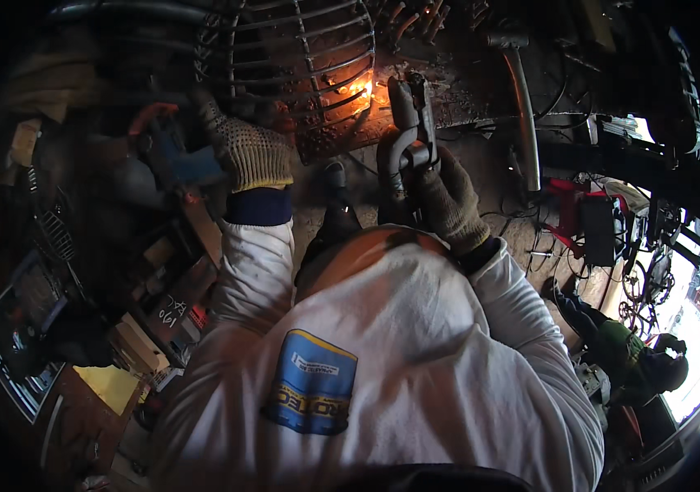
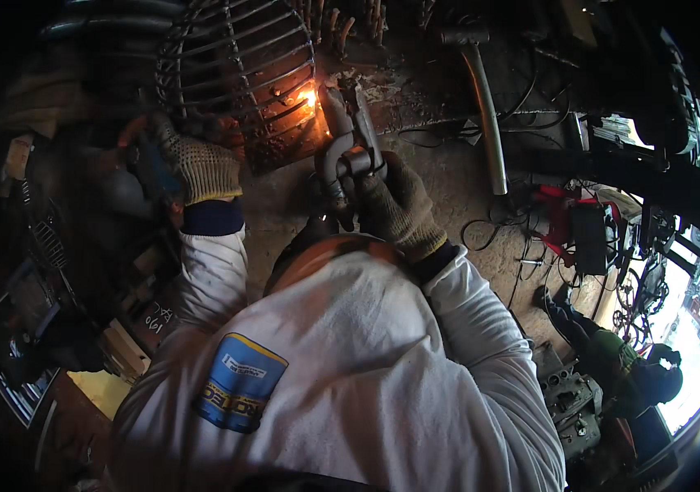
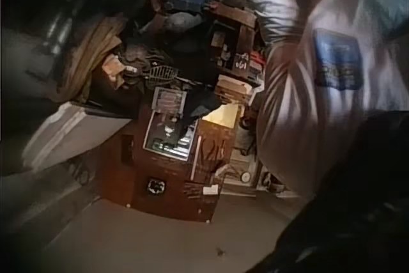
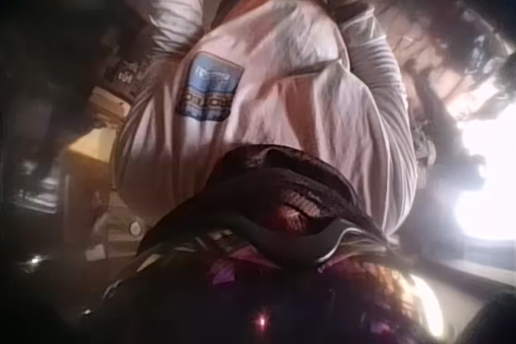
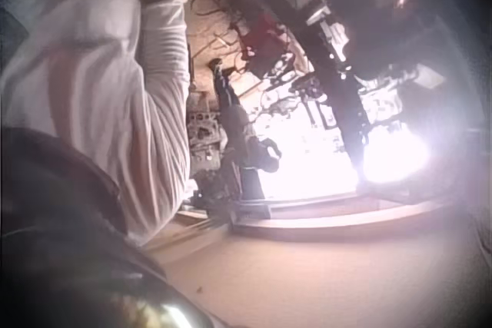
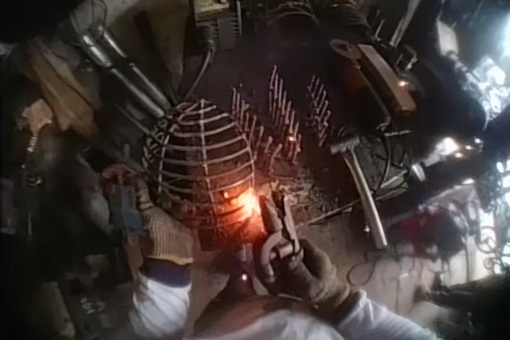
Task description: The person hammers a metal wire cage on a workbench to shape it and then fuses the joints with a welding torch.
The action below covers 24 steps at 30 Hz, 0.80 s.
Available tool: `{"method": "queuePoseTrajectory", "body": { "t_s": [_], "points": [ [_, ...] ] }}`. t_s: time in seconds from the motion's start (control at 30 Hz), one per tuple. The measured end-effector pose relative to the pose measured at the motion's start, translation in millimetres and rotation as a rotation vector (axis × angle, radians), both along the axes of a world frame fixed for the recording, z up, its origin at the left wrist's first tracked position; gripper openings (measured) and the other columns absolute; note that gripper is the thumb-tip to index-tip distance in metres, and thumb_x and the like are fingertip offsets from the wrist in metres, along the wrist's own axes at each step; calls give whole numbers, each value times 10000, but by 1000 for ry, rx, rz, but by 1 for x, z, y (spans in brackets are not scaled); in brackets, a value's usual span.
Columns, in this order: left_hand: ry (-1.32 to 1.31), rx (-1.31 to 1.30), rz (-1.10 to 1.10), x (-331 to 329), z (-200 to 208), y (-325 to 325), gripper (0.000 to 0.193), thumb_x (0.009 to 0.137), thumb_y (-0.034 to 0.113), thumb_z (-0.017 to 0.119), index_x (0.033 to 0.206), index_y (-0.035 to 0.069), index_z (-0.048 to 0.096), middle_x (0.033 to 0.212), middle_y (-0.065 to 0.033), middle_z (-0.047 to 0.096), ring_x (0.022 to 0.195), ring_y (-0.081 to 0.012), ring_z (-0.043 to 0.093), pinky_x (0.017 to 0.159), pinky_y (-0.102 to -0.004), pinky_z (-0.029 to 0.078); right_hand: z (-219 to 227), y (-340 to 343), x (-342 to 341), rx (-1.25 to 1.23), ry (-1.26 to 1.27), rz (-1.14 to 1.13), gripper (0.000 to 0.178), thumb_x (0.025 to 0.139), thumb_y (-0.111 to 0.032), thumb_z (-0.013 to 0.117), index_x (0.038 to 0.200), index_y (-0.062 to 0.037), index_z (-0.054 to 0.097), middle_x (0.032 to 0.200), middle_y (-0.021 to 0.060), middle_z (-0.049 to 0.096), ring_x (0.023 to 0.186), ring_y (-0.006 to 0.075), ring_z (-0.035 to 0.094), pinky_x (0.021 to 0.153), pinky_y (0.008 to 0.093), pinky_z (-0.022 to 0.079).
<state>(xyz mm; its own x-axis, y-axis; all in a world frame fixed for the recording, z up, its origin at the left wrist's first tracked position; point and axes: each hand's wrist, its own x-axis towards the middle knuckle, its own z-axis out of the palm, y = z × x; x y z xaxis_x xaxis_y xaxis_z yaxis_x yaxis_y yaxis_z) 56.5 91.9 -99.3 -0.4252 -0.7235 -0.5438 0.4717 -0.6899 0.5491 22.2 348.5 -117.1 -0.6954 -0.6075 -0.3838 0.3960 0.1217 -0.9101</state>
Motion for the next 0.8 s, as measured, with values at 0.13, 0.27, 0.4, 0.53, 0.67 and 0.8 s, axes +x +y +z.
{"method": "queuePoseTrajectory", "body": {
  "t_s": [0.13, 0.27, 0.4, 0.53, 0.67, 0.8],
  "points": [
    [-20, -3, 2, 0, 0, -2, 294, 947, 494, 608, 909, 204, 633, 696, 70, 586, 537, -73, 488, 476, -251, 466, -1, -1, -2, 6, -36, 29, 503, 972, -440, 606, 1209, 0, 550, 862, 35, 637, 678, 85, 602, 578, 239, 488],
    [-43, -15, 6, -1, 1, -2, 289, 950, 487, 609, 890, 205, 629, 689, 73, 583, 525, -65, 474, 462, -241, 452, 2, -1, -1, 15, -40, 23, 487, 976, -425, 604, 1211, -2, 548, 842, 34, 635, 658, 83, 597, 563, 236, 482],
    [-125, -32, 20, -4, 8, 1, 287, 952, 480, 609, 872, 205, 625, 682, 77, 579, 513, -57, 459, 447, -232, 438, 3, 0, -4, 28, -83, 63, 475, 972, -393, 616, 1249, -16, 530, 908, -2, 606, 729, 64, 564, 626, 223, 466],
    [-191, -37, 21, -7, 12, 3, 283, 951, 473, 614, 855, 207, 621, 671, 80, 571, 499, -53, 444, 435, -225, 426, 0, 1, -3, 12, -82, 55, 452, 977, -383, 607, 1232, -16, 540, 903, 5, 608, 713, 73, 572, 617, 227, 466],
    [-21, -23, 23, -2, -4, -5, 273, 941, 466, 633, 843, 212, 615, 646, 83, 550, 478, -59, 431, 428, -229, 421, -3, 2, -5, 32, -8, 97, 446, 986, -401, 594, 1221, -24, 555, 925, 25, 637, 748, 82, 607, 621, 233, 502],
    [67, -41, 27, -3, -17, -15, 266, 931, 459, 651, 830, 217, 609, 621, 85, 529, 458, -64, 417, 421, -233, 416, -2, 1, -6, -30, -55, 105, 392, 1009, -369, 567, 1231, -46, 577, 1034, 46, 652, 850, 80, 629, 677, 229, 533]
  ]
}}
